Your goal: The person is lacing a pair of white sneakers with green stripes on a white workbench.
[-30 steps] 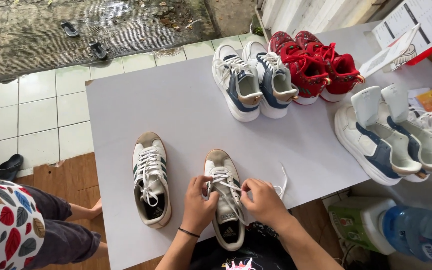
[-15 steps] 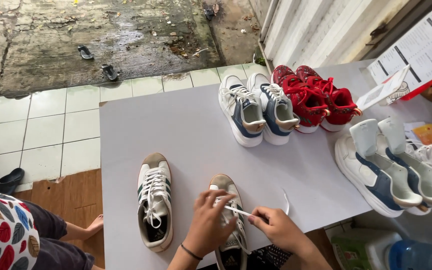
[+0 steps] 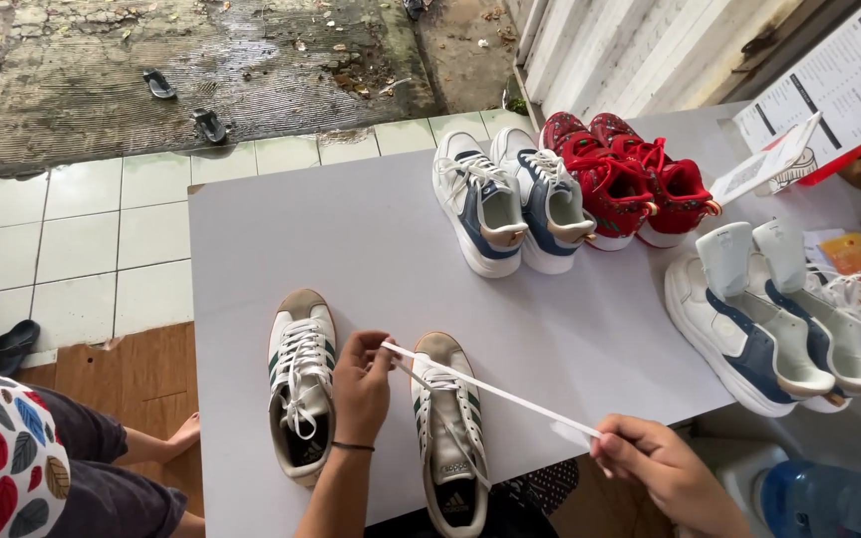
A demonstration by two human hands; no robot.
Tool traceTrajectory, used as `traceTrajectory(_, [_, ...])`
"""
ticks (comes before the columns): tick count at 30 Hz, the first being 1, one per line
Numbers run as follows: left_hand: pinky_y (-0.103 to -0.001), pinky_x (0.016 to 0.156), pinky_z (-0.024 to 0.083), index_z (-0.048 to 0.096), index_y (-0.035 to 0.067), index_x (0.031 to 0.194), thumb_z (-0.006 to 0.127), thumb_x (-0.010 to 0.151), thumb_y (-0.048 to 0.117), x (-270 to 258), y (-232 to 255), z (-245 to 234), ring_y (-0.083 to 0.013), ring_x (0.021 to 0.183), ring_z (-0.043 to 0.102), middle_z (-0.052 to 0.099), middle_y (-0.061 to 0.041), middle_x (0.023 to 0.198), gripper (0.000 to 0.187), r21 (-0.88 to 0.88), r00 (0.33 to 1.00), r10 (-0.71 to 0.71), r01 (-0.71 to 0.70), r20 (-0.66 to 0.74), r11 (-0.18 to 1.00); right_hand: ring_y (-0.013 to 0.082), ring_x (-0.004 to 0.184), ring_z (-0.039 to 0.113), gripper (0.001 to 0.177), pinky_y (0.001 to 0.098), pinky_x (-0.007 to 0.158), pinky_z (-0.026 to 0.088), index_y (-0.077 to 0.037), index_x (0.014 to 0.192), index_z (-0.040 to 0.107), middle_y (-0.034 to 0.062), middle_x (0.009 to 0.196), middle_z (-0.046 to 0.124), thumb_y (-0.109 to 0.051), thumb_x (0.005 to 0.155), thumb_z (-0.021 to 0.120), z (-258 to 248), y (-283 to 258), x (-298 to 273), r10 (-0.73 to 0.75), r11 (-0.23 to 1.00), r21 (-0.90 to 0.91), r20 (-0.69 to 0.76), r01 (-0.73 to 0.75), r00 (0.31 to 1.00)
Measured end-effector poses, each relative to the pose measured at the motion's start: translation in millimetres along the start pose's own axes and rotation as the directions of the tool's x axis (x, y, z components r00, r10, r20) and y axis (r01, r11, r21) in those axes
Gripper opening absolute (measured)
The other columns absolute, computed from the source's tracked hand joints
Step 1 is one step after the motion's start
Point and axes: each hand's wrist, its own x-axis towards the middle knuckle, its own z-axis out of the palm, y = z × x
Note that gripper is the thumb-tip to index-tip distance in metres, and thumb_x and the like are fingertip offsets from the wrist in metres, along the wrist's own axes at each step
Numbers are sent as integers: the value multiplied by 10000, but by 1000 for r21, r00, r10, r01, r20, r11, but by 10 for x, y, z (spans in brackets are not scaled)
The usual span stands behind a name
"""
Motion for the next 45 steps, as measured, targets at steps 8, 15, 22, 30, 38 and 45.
traceTrajectory(8, [-537,1331,216,569,173,1664,856,926,232,-568,846,191,-402,1613,418,642,-59,1636,793,135,503,543,-805,672,578,140,767,659,367,313,704,478,-23,982,980,18,813,802,-325,1067,790,566,-370,45,-58,976,-209,42,65,997])
traceTrajectory(15, [-438,978,527,841,253,1374,798,1103,116,-371,727,161,-271,1041,619,650,-36,1180,307,-55,470,658,-788,588,613,121,720,589,342,299,687,446,-58,1066,979,-13,776,713,-306,1106,747,561,-339,25,1,960,-280,29,7,1000])
traceTrajectory(22, [-319,893,701,834,162,1413,698,1127,106,-91,891,-230,-173,1017,904,929,-48,1124,321,152,730,536,-641,424,753,167,751,591,413,311,754,444,-8,1134,988,52,770,634,-275,1150,674,318,-178,1,166,957,-229,-63,-176,984])
traceTrajectory(30, [-326,937,702,621,210,1596,720,1061,5,-19,869,-142,-161,969,882,889,-69,1255,582,117,758,437,-551,484,826,224,893,749,352,350,860,585,7,1241,870,139,948,820,-187,1170,585,451,-253,188,265,960,-150,196,-238,944])
traceTrajectory(38, [-351,730,492,597,191,1660,781,1070,223,-281,310,-169,-156,688,495,504,37,752,620,264,914,175,-282,365,923,479,1098,783,66,505,900,605,-71,1186,597,374,1441,791,-131,1190,569,497,639,994,11,806,571,-279,156,960])
traceTrajectory(45, [-310,845,497,636,271,1479,895,939,493,-602,-717,26,-140,833,526,502,37,891,639,201,957,-122,70,262,977,379,1005,728,187,522,1051,651,110,1283,722,280,1113,738,47,1112,677,1070,1280,1424,78,796,588,-338,145,938])
